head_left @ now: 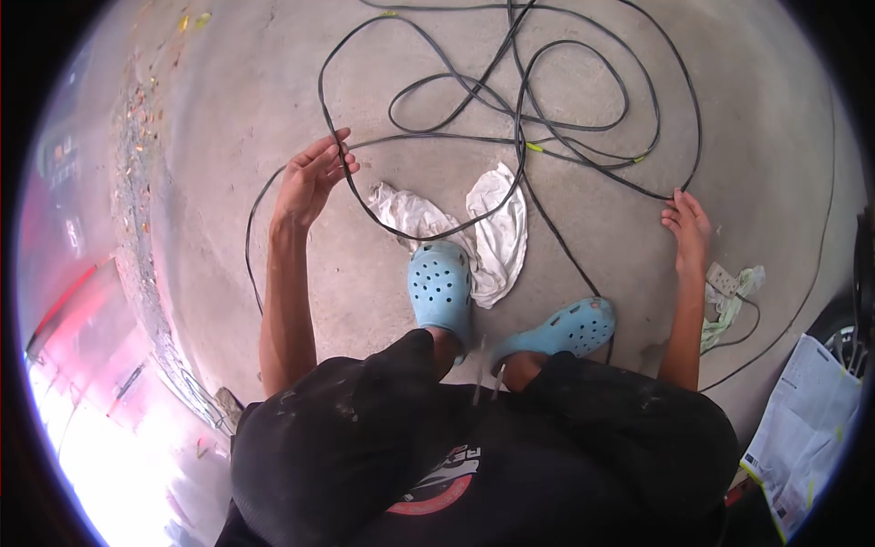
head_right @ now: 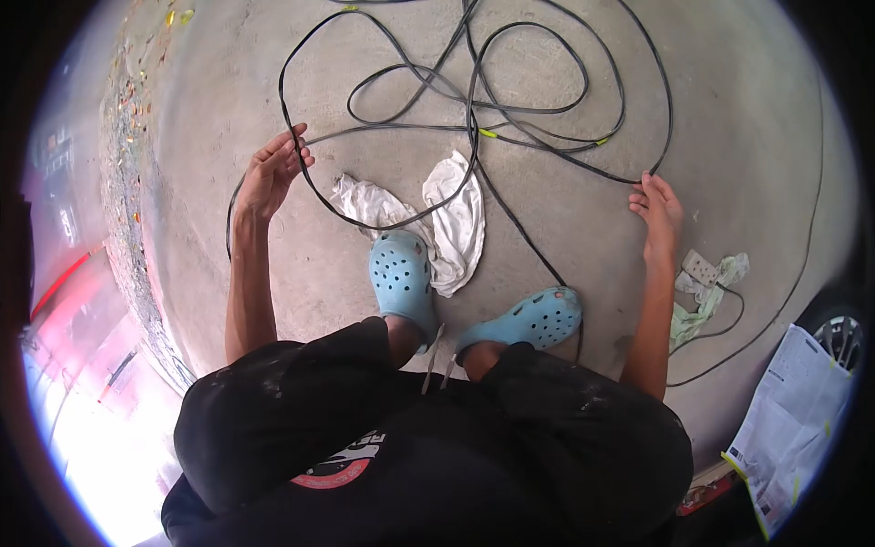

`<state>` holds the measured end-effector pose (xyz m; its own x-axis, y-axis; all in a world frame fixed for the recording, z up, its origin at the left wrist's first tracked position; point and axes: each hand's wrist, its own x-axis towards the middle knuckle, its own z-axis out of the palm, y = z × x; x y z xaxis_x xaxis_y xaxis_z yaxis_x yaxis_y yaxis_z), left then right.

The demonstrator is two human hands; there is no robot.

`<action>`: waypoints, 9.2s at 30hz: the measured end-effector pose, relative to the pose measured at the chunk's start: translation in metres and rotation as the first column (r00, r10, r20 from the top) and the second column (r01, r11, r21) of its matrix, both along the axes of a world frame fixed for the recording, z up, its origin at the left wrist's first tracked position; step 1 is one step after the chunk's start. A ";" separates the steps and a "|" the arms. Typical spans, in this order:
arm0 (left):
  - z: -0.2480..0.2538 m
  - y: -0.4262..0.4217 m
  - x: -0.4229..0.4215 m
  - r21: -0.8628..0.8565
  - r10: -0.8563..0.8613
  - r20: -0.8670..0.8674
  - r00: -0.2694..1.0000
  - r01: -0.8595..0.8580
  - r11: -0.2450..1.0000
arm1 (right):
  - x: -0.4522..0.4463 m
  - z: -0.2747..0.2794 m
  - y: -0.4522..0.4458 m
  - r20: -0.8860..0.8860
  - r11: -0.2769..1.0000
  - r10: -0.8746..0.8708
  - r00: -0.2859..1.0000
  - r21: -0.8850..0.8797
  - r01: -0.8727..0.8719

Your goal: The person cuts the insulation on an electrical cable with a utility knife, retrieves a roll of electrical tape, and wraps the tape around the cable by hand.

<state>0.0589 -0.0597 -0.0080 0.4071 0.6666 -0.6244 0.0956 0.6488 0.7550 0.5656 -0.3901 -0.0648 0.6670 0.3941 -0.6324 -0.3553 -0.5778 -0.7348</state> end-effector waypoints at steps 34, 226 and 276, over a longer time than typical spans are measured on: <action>0.110 -0.066 0.183 0.101 -0.156 0.246 0.957 0.135 0.986 | -0.175 0.148 0.125 0.595 0.669 0.354 0.722 0.378 -0.640; 0.045 -0.042 0.074 0.089 0.202 0.276 0.939 -0.235 0.968 | -0.045 0.065 -0.021 0.614 0.757 0.592 0.522 -0.203 -0.621; 0.067 -0.107 0.230 -0.320 0.140 0.445 0.884 0.011 0.947 | -0.132 0.164 0.036 -0.798 0.808 0.372 0.475 0.530 0.257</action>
